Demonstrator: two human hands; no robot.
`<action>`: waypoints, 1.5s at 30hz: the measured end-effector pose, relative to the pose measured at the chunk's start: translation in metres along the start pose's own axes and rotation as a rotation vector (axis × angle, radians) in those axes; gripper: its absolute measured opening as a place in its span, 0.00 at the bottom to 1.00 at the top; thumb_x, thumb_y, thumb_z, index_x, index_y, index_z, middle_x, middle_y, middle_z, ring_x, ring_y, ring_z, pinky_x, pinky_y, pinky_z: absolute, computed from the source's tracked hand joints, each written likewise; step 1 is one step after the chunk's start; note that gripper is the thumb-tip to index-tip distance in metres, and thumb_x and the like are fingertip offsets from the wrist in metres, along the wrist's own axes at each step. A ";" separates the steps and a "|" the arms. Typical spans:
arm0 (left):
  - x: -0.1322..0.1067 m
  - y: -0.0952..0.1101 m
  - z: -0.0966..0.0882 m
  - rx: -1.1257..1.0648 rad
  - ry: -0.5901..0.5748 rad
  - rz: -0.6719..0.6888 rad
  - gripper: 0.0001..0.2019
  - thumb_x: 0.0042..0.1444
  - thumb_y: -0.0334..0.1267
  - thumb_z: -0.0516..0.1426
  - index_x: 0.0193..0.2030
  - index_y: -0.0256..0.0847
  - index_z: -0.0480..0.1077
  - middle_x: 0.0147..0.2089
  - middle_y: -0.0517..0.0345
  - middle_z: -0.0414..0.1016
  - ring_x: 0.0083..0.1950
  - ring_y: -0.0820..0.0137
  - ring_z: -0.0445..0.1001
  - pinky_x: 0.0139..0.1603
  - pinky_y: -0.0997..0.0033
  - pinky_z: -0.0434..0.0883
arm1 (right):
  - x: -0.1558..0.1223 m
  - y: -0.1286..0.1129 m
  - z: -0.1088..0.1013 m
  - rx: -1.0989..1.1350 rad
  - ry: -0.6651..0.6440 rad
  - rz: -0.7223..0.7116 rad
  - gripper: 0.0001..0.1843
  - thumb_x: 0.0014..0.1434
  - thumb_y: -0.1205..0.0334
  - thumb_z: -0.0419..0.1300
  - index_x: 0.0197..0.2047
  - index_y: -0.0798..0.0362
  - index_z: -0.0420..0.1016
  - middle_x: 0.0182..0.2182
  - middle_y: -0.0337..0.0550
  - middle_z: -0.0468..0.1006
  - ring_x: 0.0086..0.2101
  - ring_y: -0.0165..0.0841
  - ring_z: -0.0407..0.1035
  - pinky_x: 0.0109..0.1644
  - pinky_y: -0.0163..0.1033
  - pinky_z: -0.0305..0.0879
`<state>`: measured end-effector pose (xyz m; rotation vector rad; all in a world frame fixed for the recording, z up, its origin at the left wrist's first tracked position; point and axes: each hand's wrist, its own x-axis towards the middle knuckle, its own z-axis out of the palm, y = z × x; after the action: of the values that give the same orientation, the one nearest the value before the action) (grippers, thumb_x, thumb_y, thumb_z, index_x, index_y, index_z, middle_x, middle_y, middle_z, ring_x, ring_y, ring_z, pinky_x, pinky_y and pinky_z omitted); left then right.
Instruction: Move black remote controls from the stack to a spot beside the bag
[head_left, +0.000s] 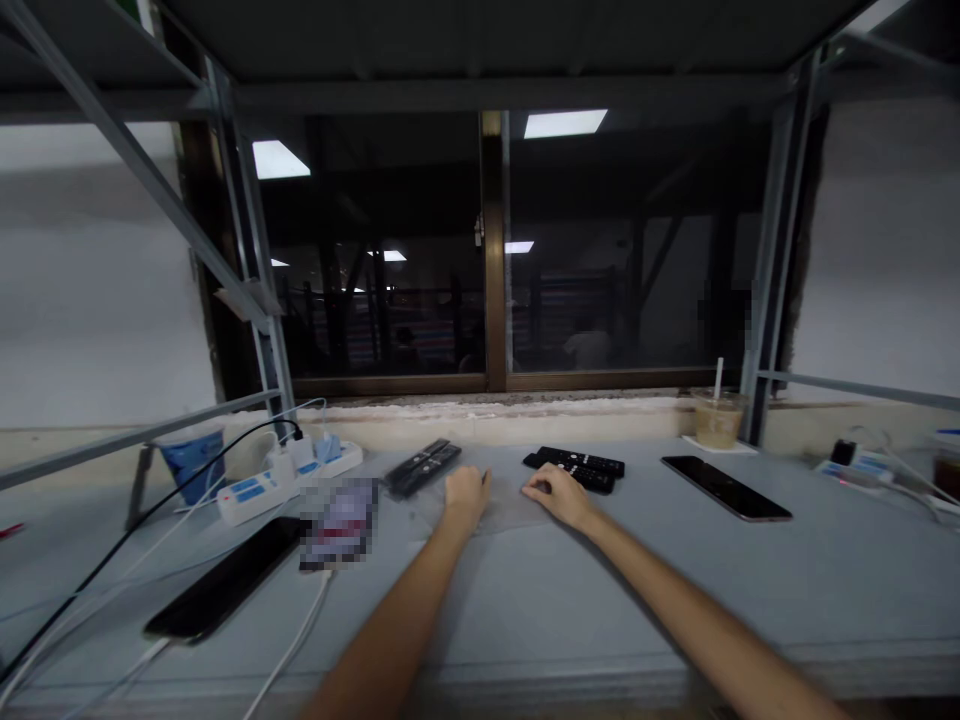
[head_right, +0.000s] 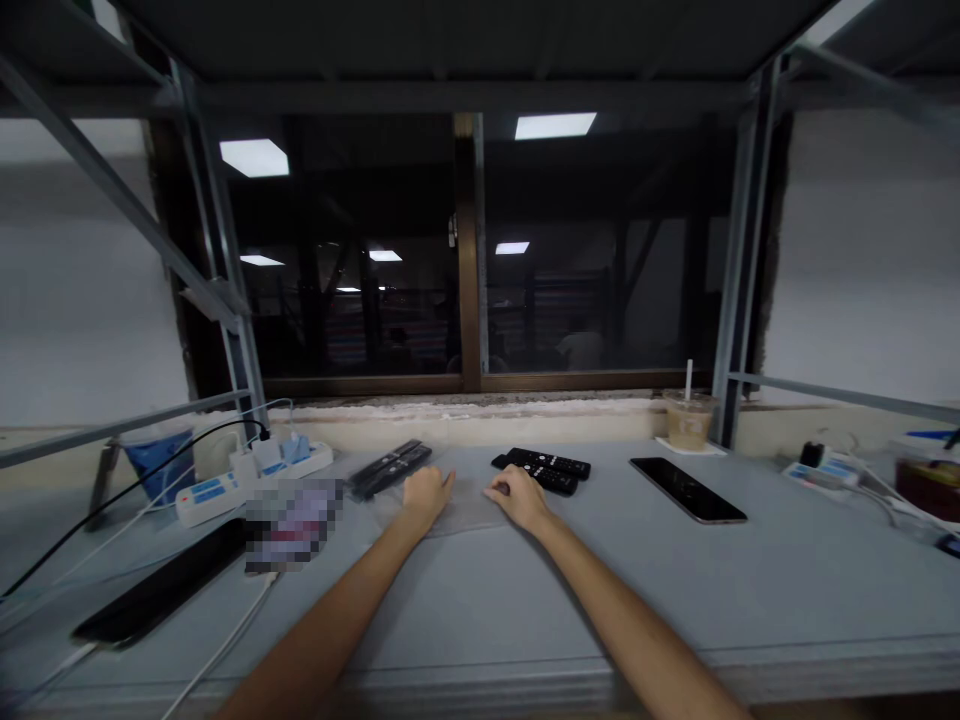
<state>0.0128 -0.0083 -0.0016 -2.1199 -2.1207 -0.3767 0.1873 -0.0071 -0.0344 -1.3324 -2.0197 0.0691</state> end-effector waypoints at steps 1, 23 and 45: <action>0.000 -0.001 0.002 0.006 0.020 0.011 0.23 0.60 0.45 0.41 0.43 0.34 0.72 0.41 0.41 0.73 0.48 0.60 0.69 0.48 0.64 0.64 | 0.000 0.001 0.001 0.001 0.013 -0.011 0.11 0.52 0.55 0.57 0.29 0.51 0.77 0.31 0.44 0.74 0.34 0.34 0.67 0.37 0.36 0.60; 0.005 -0.014 0.013 -0.070 0.104 -0.057 0.18 0.56 0.39 0.45 0.45 0.33 0.69 0.52 0.41 0.66 0.57 0.56 0.59 0.52 0.59 0.58 | 0.003 0.007 -0.003 0.075 -0.069 -0.030 0.10 0.52 0.59 0.55 0.32 0.53 0.77 0.30 0.44 0.76 0.31 0.32 0.68 0.36 0.35 0.61; -0.002 0.004 -0.001 -0.021 -0.003 0.154 0.27 0.61 0.47 0.37 0.39 0.39 0.74 0.40 0.46 0.76 0.43 0.63 0.73 0.42 0.67 0.67 | 0.003 0.007 -0.012 0.125 -0.111 -0.067 0.07 0.49 0.61 0.58 0.28 0.47 0.79 0.29 0.40 0.79 0.31 0.33 0.71 0.37 0.36 0.63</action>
<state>0.0163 -0.0108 -0.0006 -2.2778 -1.9470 -0.3805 0.1995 -0.0055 -0.0264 -1.2049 -2.1142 0.2394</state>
